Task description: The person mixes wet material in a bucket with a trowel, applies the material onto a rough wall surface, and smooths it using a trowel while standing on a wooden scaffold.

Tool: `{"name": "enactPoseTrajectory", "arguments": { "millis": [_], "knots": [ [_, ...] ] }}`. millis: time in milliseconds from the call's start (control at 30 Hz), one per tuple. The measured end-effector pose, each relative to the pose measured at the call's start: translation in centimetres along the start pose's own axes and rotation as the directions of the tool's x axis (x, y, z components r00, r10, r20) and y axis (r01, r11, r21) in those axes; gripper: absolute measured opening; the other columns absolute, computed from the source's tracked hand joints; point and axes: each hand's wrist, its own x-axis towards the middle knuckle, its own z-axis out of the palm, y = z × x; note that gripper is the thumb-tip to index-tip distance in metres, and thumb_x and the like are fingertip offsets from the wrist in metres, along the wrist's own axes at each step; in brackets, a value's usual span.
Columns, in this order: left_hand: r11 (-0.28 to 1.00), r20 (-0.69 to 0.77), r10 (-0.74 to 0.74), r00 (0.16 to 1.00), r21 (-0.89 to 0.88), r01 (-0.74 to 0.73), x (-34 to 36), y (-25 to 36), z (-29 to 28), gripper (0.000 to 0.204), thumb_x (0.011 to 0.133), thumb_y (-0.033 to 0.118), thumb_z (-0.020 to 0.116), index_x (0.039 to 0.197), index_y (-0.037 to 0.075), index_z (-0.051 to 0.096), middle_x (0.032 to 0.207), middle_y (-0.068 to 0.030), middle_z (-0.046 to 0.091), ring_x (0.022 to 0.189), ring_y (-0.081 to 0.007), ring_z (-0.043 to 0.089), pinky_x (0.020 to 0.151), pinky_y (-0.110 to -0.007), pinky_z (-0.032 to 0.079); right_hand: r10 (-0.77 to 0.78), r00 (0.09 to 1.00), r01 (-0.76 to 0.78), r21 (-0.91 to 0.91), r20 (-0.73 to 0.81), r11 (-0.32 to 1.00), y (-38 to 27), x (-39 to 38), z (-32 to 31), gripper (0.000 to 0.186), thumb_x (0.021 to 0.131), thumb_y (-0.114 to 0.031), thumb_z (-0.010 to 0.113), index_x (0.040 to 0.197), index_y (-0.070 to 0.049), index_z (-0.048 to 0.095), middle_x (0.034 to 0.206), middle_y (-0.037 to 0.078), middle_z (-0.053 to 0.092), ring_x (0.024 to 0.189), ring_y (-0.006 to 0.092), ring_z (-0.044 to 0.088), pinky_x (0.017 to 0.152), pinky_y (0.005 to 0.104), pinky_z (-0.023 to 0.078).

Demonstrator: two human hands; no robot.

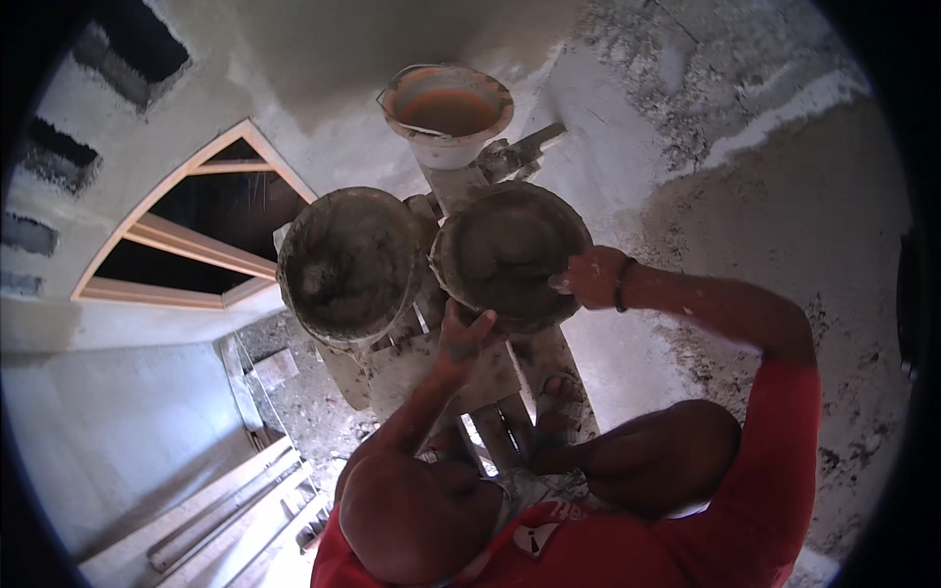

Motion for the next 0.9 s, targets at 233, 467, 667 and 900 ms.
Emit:
{"name": "enactPoseTrajectory", "arguments": {
  "millis": [233, 467, 667, 900],
  "knots": [
    [0.999, -0.034, -0.023, 0.999, 0.041, 0.024, 0.6, -0.6, -0.3, 0.067, 0.086, 0.021, 0.065, 0.137, 0.006, 0.025, 0.130, -0.0146, 0.044, 0.113, -0.0297, 0.053, 0.086, -0.043, 0.052, 0.187, 0.978, -0.191, -0.039, -0.088, 0.981, 1.7, 0.4, -1.3, 0.019, 0.084, -0.017, 0.050, 0.089, -0.012, 0.067, 0.083, 0.011, 0.067, 0.083, 0.0297, 0.066, 0.070, 0.0421, 0.053],
    [0.998, -0.014, -0.020, 1.000, 0.068, 0.020, -0.1, -0.1, 0.1, 0.059, 0.089, 0.017, 0.060, 0.137, 0.007, 0.027, 0.130, -0.0142, 0.044, 0.112, -0.0287, 0.055, 0.085, -0.042, 0.052, 0.215, 0.944, -0.221, 0.005, -0.249, 0.975, 1.3, 0.2, -5.2, 0.017, 0.082, -0.015, 0.052, 0.083, -0.009, 0.067, 0.078, 0.011, 0.066, 0.079, 0.0281, 0.066, 0.069, 0.0405, 0.053],
    [0.997, 0.020, 0.017, 1.000, 0.070, -0.018, 0.6, -0.6, 0.7, 0.061, 0.088, 0.019, 0.062, 0.136, 0.004, 0.026, 0.130, -0.0154, 0.043, 0.111, -0.0291, 0.055, 0.086, -0.040, 0.052, 0.226, 0.974, -0.228, -0.089, -0.026, 0.970, 2.7, 3.9, -1.2, 0.018, 0.081, -0.013, 0.053, 0.086, -0.009, 0.070, 0.090, 0.011, 0.069, 0.088, 0.0283, 0.067, 0.076, 0.0398, 0.054],
    [0.997, 0.032, 0.030, 0.999, 0.064, -0.032, 0.8, -0.9, 0.4, 0.069, 0.085, 0.021, 0.066, 0.134, -0.001, 0.023, 0.129, -0.0169, 0.042, 0.115, -0.0297, 0.050, 0.090, -0.041, 0.051, -0.015, 0.987, 0.036, -0.125, 0.162, 0.992, 3.3, 3.3, -1.8, 0.021, 0.080, -0.017, 0.054, 0.092, -0.005, 0.068, 0.088, 0.014, 0.068, 0.088, 0.0324, 0.065, 0.078, 0.0390, 0.053]
  ]
}}
